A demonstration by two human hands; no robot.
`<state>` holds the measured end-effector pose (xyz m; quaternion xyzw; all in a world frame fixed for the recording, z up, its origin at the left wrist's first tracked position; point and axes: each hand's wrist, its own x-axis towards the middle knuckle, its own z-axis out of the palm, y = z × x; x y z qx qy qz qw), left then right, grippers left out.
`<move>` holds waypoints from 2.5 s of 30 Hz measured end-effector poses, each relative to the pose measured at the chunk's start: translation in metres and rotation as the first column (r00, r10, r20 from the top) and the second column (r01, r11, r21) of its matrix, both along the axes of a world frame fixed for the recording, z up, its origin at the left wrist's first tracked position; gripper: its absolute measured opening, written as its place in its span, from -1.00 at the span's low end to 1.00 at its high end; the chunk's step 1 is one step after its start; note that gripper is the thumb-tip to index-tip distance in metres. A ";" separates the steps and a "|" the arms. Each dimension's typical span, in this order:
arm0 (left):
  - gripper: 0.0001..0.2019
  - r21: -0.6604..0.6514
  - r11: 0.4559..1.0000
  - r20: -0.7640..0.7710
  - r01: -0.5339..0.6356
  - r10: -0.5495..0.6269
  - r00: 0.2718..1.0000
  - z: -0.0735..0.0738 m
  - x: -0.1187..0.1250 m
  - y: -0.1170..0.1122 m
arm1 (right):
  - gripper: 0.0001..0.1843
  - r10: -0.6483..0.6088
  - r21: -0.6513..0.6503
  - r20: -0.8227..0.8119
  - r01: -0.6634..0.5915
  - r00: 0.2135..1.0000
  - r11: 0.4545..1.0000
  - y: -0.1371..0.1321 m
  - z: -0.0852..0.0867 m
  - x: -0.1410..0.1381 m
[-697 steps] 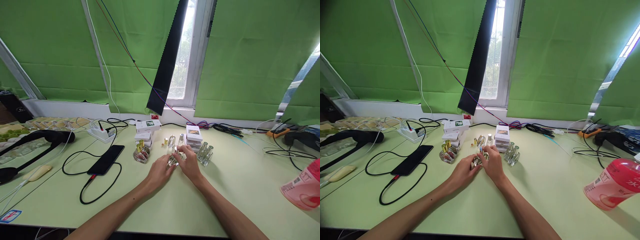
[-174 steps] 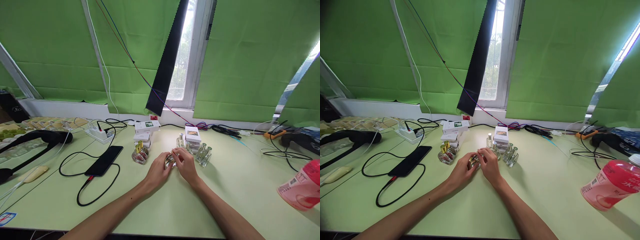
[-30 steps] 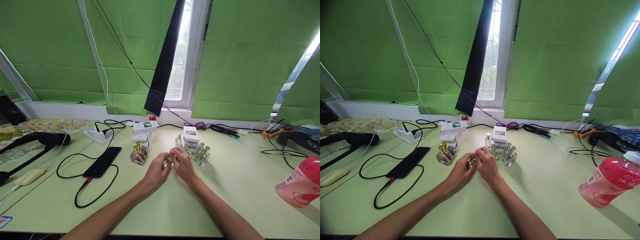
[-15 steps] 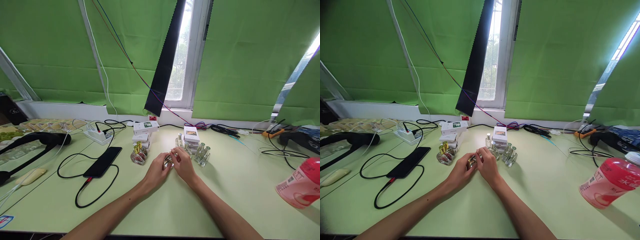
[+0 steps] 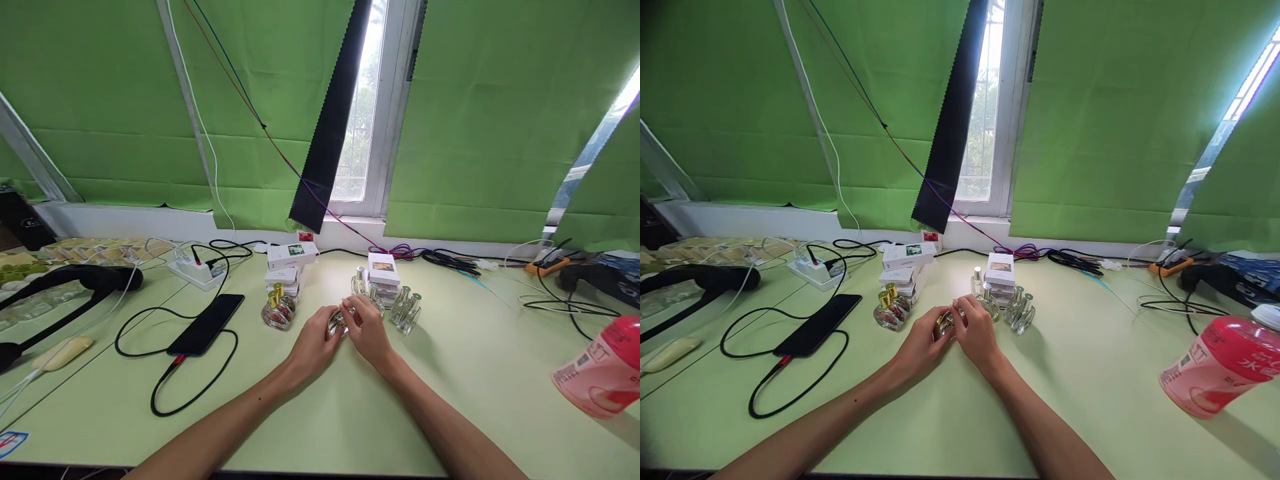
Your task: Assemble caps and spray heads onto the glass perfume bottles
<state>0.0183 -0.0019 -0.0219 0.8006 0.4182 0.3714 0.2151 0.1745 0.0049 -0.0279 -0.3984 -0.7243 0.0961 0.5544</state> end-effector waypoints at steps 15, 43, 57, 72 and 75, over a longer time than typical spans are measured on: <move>-0.74 0.024 0.999 0.000 -0.022 0.022 1.000 0.000 0.001 0.000 | -0.85 0.029 0.004 -0.013 -0.029 0.999 1.000 0.000 -0.002 0.000; -0.65 -0.027 0.999 -0.039 -0.019 0.018 0.999 -0.002 -0.003 0.002 | -0.84 0.049 0.019 -0.006 -0.049 0.999 0.999 -0.005 -0.001 -0.004; -0.83 -0.007 1.000 -0.082 0.002 -0.002 0.997 -0.002 -0.002 0.004 | -0.87 0.028 0.031 0.014 -0.029 0.999 0.999 -0.003 -0.003 -0.003; -0.89 0.020 1.000 -0.086 -0.019 0.021 0.996 -0.004 -0.003 0.005 | -0.79 0.041 0.024 0.012 -0.041 0.999 0.999 -0.004 -0.001 -0.004; -0.89 0.017 1.000 -0.092 -0.015 0.017 0.996 -0.004 -0.003 0.005 | -0.80 0.033 0.030 0.037 -0.034 0.999 0.999 -0.003 -0.001 -0.004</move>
